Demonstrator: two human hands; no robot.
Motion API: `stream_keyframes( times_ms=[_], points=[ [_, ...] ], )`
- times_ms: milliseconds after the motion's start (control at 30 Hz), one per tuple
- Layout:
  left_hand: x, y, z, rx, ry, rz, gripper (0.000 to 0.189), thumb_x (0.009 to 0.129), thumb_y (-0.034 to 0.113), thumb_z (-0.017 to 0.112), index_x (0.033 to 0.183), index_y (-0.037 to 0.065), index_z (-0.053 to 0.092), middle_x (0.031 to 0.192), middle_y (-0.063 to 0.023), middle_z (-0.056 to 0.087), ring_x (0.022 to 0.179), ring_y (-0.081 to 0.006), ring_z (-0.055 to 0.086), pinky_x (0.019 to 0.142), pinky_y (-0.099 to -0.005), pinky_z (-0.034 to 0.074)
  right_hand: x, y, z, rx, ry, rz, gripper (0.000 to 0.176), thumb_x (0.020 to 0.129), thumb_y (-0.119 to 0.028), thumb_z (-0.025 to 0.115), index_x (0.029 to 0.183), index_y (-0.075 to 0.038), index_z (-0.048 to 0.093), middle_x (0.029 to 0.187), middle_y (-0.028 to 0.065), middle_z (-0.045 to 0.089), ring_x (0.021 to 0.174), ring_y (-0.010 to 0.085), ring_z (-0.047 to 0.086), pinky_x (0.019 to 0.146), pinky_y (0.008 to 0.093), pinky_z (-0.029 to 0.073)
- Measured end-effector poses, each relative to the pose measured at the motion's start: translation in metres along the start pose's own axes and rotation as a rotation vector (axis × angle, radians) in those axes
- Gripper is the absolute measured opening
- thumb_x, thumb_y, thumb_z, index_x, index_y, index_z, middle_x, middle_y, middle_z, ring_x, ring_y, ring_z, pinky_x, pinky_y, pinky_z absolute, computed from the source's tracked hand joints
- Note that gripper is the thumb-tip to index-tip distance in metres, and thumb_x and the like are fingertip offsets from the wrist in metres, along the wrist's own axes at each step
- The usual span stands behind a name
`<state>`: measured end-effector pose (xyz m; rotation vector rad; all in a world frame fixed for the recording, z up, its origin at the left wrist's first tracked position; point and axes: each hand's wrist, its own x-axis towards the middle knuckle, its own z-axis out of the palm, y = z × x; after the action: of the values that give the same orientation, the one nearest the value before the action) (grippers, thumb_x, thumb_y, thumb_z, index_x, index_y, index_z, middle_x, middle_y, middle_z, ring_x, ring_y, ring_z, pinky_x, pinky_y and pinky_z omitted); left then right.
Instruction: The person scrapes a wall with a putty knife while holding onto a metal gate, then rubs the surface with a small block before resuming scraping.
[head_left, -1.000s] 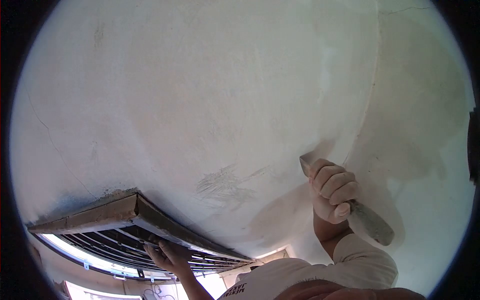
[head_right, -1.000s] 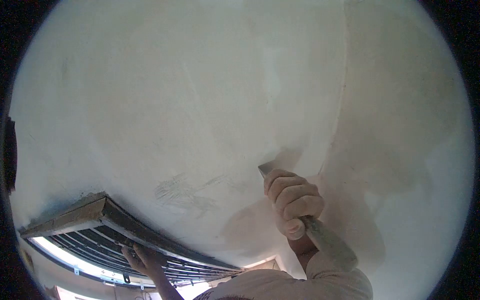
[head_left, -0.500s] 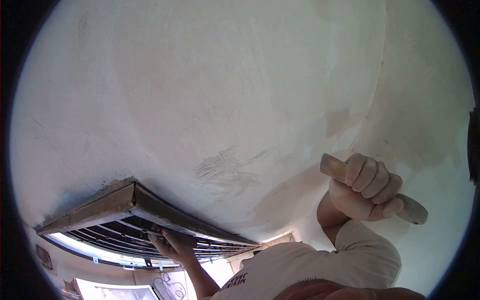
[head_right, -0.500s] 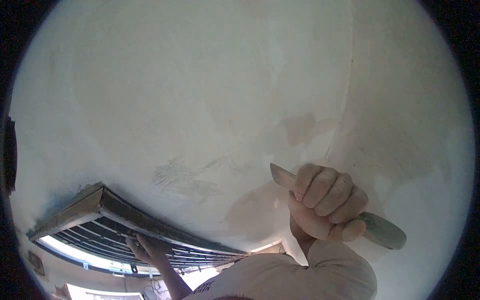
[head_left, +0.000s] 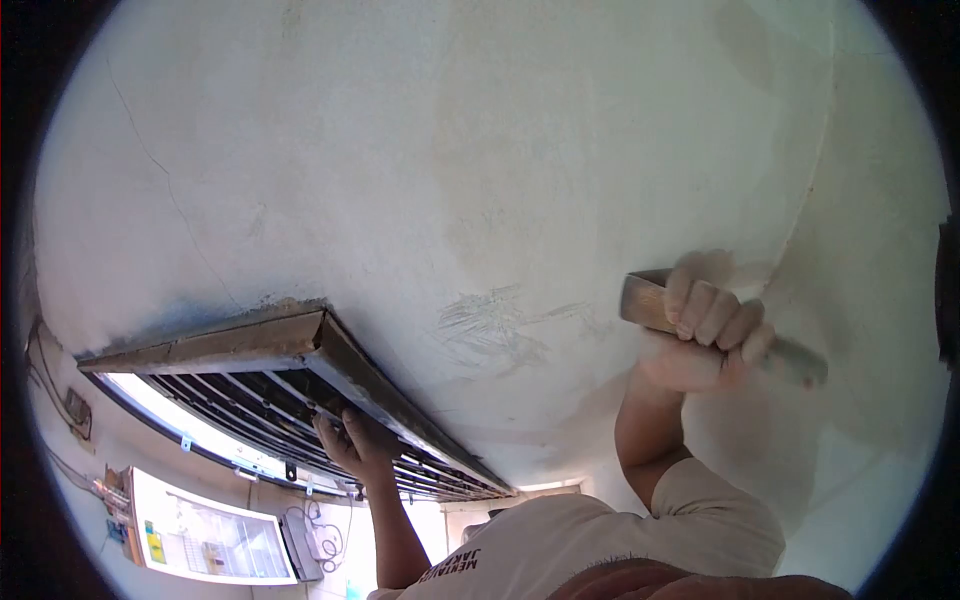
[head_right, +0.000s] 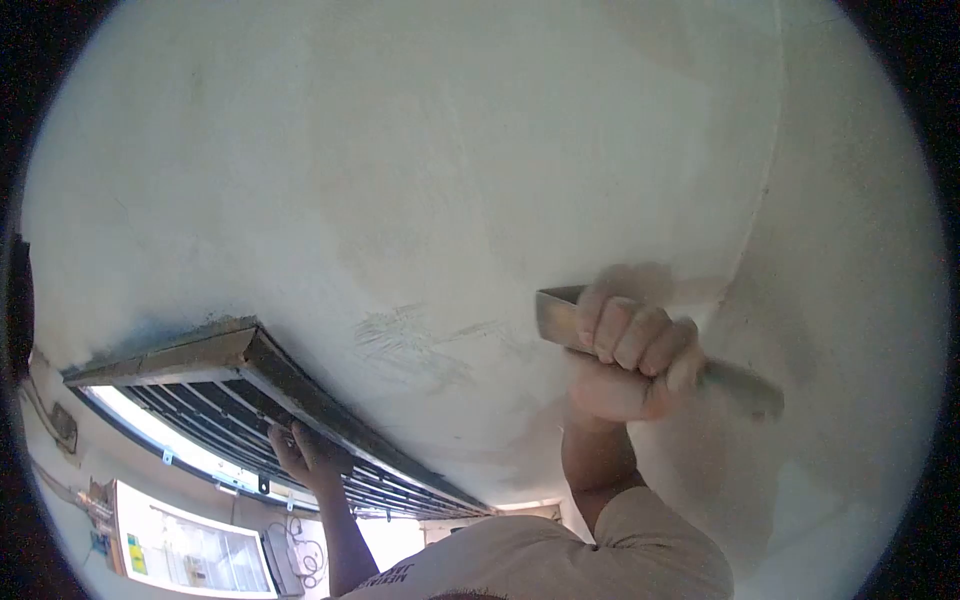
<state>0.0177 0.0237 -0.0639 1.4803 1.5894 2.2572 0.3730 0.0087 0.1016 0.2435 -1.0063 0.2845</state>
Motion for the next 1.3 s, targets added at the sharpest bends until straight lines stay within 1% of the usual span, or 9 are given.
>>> stream_keyframes(
  times_ms=[100,233,400,567,733,867,1000,1200,1300],
  points=[
    [-0.003,-0.016,-0.005,-0.011,-0.054,-0.052,0.027,0.095,0.016,0.048,0.114,-0.003,0.044,0.095,-0.01,0.052,0.083,-0.0152,0.047,0.073,-0.0287,0.04,0.002,-0.004,0.005,0.141,-0.108,0.052,0.042,0.094,-0.035,0.043,0.06,-0.017,0.029,0.048,-0.0024,0.024,0.045,0.0122,0.023,0.052,0.0308,0.027],
    [-0.003,0.003,0.004,-0.043,0.038,-0.028,0.031,0.092,0.014,0.054,0.111,-0.009,0.048,0.108,-0.0194,0.051,0.096,-0.027,0.051,0.085,-0.0363,0.041,0.003,-0.039,0.011,0.171,-0.158,-0.155,0.038,0.097,-0.032,0.037,0.063,-0.017,0.029,0.049,-0.0031,0.023,0.046,0.0111,0.02,0.055,0.0292,0.029],
    [-0.001,0.009,0.004,-0.012,0.014,-0.023,0.029,0.093,0.018,0.054,0.106,-0.008,0.051,0.1,-0.0175,0.052,0.09,-0.0265,0.051,0.08,-0.0373,0.041,0.004,-0.003,0.016,-0.028,-0.012,-0.048,0.049,0.098,-0.031,0.039,0.054,-0.014,0.023,0.048,-0.0023,0.023,0.046,0.0129,0.023,0.051,0.0305,0.027],
    [0.001,0.013,0.007,0.001,0.024,0.008,0.031,0.093,0.021,0.053,0.105,-0.008,0.052,0.098,-0.0171,0.052,0.088,-0.0275,0.051,0.079,-0.038,0.04,0.004,-0.042,0.01,0.199,-0.105,-0.066,0.044,0.098,-0.031,0.038,0.058,-0.014,0.028,0.05,-0.0022,0.024,0.047,0.0128,0.024,0.051,0.032,0.027],
    [0.002,0.023,0.001,0.084,-0.033,0.015,0.035,0.092,0.02,0.056,0.109,-0.01,0.05,0.105,-0.0192,0.052,0.092,-0.0271,0.052,0.081,-0.035,0.042,-0.002,0.003,0.0,0.11,-0.166,0.027,0.039,0.098,-0.024,0.034,0.061,-0.015,0.03,0.051,-0.0009,0.029,0.047,0.0129,0.025,0.056,0.0304,0.03],
    [0.001,0.005,-0.01,0.144,-0.059,-0.003,0.029,0.091,0.016,0.056,0.104,-0.009,0.051,0.096,-0.0166,0.054,0.085,-0.0215,0.053,0.068,-0.031,0.044,-0.005,-0.008,0.014,-0.04,-0.281,0.057,0.039,0.098,-0.026,0.034,0.061,-0.015,0.029,0.051,-0.0019,0.027,0.048,0.0125,0.026,0.056,0.0302,0.029],
    [0.006,0.027,-0.006,0.166,-0.119,0.004,0.027,0.092,0.015,0.054,0.104,-0.009,0.05,0.091,-0.0158,0.055,0.075,-0.0181,0.054,0.057,-0.0273,0.043,-0.018,-0.026,0.008,0.227,-0.066,-0.087,0.038,0.094,-0.02,0.043,0.06,-0.014,0.027,0.053,-0.0014,0.026,0.05,0.0141,0.025,0.054,0.0317,0.027],
    [0.0,0.013,-0.001,0.133,-0.068,-0.007,0.041,0.094,0.018,0.053,0.121,-0.011,0.043,0.103,-0.0197,0.054,0.085,-0.0206,0.054,0.071,-0.0309,0.046,0.002,-0.01,0.018,-0.059,-0.16,0.082,0.039,0.099,-0.026,0.034,0.062,-0.015,0.028,0.052,-0.0028,0.024,0.048,0.0121,0.023,0.055,0.0299,0.027],
    [0.0,0.009,0.0,0.111,-0.034,-0.02,0.047,0.095,0.021,0.053,0.124,-0.013,0.04,0.106,-0.0195,0.052,0.085,-0.0203,0.052,0.071,-0.0296,0.045,-0.006,-0.039,0.017,0.067,-0.08,-0.113,0.039,0.1,-0.028,0.03,0.064,-0.016,0.027,0.051,-0.0033,0.024,0.047,0.0106,0.022,0.056,0.0287,0.027]
  ],
)
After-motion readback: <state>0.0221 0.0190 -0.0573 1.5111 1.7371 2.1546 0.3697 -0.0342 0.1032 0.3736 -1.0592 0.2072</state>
